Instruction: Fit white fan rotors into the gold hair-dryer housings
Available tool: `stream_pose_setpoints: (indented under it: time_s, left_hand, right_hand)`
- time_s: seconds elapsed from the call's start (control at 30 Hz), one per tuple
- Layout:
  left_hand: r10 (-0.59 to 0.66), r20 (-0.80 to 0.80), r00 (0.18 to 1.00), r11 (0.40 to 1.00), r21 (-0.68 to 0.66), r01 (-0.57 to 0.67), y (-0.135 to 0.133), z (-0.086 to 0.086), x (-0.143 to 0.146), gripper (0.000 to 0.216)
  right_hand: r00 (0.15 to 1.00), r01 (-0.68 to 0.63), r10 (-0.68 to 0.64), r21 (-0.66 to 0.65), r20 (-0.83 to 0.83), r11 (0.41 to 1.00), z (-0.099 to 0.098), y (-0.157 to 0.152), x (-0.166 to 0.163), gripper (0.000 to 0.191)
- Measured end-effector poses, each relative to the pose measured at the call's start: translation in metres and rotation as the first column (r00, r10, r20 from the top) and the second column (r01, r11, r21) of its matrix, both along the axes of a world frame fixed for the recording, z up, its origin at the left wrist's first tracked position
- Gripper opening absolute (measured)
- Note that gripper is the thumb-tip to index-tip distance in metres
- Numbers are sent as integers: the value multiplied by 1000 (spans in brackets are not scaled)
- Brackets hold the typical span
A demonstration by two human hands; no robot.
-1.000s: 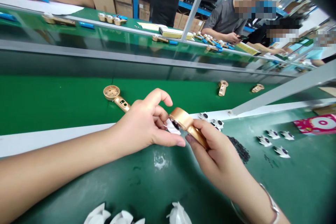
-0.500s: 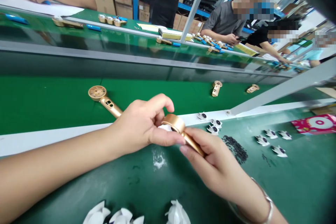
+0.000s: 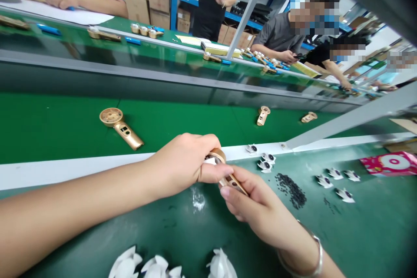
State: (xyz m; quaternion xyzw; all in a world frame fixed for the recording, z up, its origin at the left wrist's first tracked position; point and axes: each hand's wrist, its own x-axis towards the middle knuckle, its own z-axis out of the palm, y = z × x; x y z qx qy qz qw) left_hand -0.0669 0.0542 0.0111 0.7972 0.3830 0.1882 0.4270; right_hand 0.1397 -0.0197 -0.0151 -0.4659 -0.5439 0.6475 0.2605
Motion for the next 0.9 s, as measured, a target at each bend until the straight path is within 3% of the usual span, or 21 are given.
stream_pose_setpoints:
  time_s: [0.27, 0.47, 0.57, 0.7, 0.9]
  left_hand:
    - [-16, -32, 999, 997, 74, 18, 3, -5, -3, 32]
    - [-81, 129, 988, 987, -130, 98, 12, -11, -8, 28]
    - [-79, 141, 987, 984, -148, 100, 14, -13, -10, 27]
    - [-32, 132, 991, 990, -133, 49, 7, -14, -9, 29]
    - [13, 144, 990, 994, -110, 3, 3, -23, -5, 36]
  right_hand:
    - [993, 43, -56, -132, -101, 990, -7, 0, -7, 23]
    - [965, 9, -87, -302, -247, 953, -11, -3, -16, 28]
    - [958, 1, -105, -365, -266, 931, -13, -2, -20, 35]
    - [964, 3, -100, -363, -248, 932, -12, -3, -24, 41]
    - [985, -64, 11, -305, -171, 950, -9, -11, -30, 44]
